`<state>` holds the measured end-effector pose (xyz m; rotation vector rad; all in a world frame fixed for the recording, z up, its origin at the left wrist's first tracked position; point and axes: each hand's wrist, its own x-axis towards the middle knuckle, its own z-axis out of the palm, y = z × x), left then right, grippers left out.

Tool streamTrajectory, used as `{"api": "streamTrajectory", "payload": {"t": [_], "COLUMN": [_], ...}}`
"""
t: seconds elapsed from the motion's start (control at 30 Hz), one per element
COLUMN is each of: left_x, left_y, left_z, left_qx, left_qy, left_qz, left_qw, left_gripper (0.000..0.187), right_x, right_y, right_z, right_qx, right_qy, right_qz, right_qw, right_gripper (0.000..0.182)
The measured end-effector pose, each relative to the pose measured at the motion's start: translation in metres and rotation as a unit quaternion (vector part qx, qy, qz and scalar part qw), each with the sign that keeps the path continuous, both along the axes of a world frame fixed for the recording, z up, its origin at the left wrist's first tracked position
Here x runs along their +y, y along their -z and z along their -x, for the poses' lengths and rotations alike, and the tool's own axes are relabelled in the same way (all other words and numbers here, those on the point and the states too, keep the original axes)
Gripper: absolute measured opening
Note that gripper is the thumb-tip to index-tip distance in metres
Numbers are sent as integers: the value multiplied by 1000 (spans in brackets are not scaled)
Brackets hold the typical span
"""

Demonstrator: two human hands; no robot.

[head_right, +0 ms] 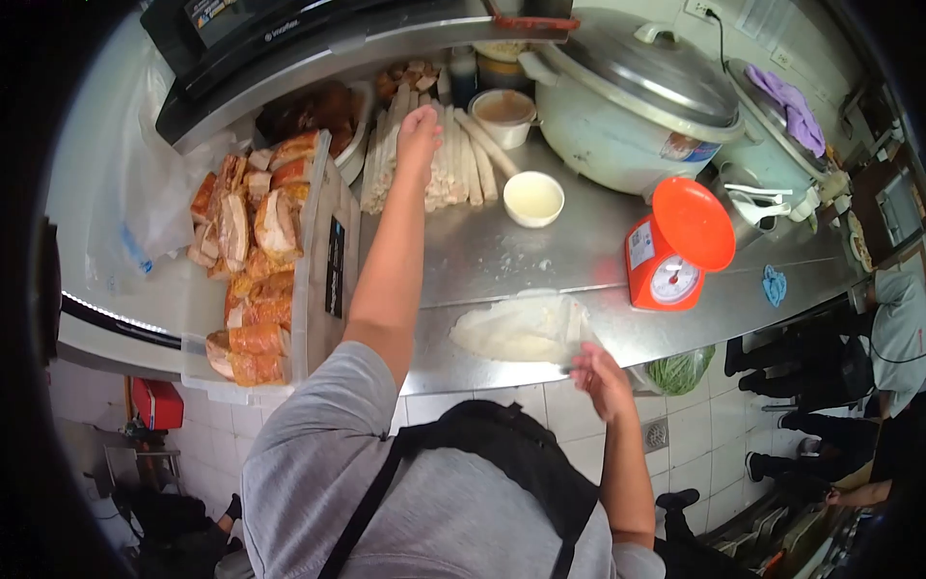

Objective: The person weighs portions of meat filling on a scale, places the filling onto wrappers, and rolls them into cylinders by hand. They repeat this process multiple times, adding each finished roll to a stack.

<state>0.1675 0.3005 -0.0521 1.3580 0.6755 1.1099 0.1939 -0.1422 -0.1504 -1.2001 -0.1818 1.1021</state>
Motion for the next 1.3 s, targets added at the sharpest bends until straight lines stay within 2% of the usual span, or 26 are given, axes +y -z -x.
{"api": "streamTrajectory", "payload": {"t": [0.07, 0.1, 0.13, 0.2, 0.3, 0.33, 0.4, 0.43, 0.5, 0.53, 0.6, 0.63, 0.7, 0.73, 0.83, 0.9, 0.97, 1.0, 1.07, 1.1, 1.2, 1.27, 1.3], "left_x": [-39, -59, -79, -109, -159, -172, -190, -191, -187, -186, -183, -180, -174, -172, -171, -173, -184, -190, -199, -205, -228, -244, -248], "left_y": [11, 24, 38, 87, 114, 116, 112, 112, 111, 108, 100, 96, 87, 74, 19, -7, -24, -26, -4, 13, 78, 98, 100], "left_z": [34, 45, 55, 71, 95, 100, 106, 107, 111, 116, 124, 125, 124, 122, 115, 112, 120, 127, 143, 152, 182, 199, 207], "left_qx": [-6, 32, 69, 182, 443, 471, 522, 529, 539, 517, 471, 423, 323, 308, 252, 202, 197, 195, 223, 239, 322, 365, 331], "left_qy": [24, 17, 12, 123, 142, 141, 131, 169, 242, 248, 259, 243, 211, 198, 157, 122, 104, 95, 101, 105, 191, 229, 205], "left_qz": [10, -30, -70, -91, -224, -249, -301, -279, -235, -227, -212, -195, -159, -167, -208, -259, -290, -304, -398, -441, -358, -339, -313], "left_qw": [1000, 999, 995, 971, 856, 835, 787, 783, 771, 787, 816, 851, 909, 915, 932, 937, 931, 927, 884, 859, 855, 836, 866], "left_gripper": [37, 33, 29, 33, 40, 39, 39, 35, 29, 25, 19, 17, 12, 10, 7, 6, 4, 5, 8, 9, 13, 14, 18], "right_x": [17, 27, 36, 52, 83, 92, 103, 106, 108, 108, 102, 99, 98, 98, 100, 93, 82, 75, 60, 52, 31, 19, 15], "right_y": [-1, -2, -2, 18, 24, 21, 2, -5, 16, 15, 7, -5, -31, -44, -83, -116, -124, -119, -94, -76, -4, 14, 16], "right_z": [-9, -14, -20, -46, -76, -75, -58, -54, -66, -65, -70, -70, -76, -80, -96, -85, -76, -73, -67, -60, -40, -29, -25], "right_qx": [-82, -192, -300, -465, -612, -652, -677, -689, -675, -666, -523, -444, -450, -451, -519, -562, -601, -672, -792, -786, -778, -774, -770], "right_qy": [-14, -27, -39, -32, -48, -44, -102, -129, -198, -233, -240, -240, -208, -190, -150, -110, -59, -49, -29, -55, -126, -164, -176], "right_qz": [63, 104, 143, 148, 239, 262, 301, 317, 251, 217, 170, 144, 75, 41, 17, 0, -41, -56, -85, -59, -4, 15, 21], "right_qw": [995, 975, 942, 872, 753, 710, 664, 639, 665, 675, 800, 851, 865, 871, 841, 820, 796, 737, 603, 613, 616, 612, 613], "right_gripper": [39, 37, 34, 35, 39, 40, 40, 40, 37, 35, 29, 26, 18, 15, 10, 9, 12, 14, 17, 19, 20, 19, 19]}}
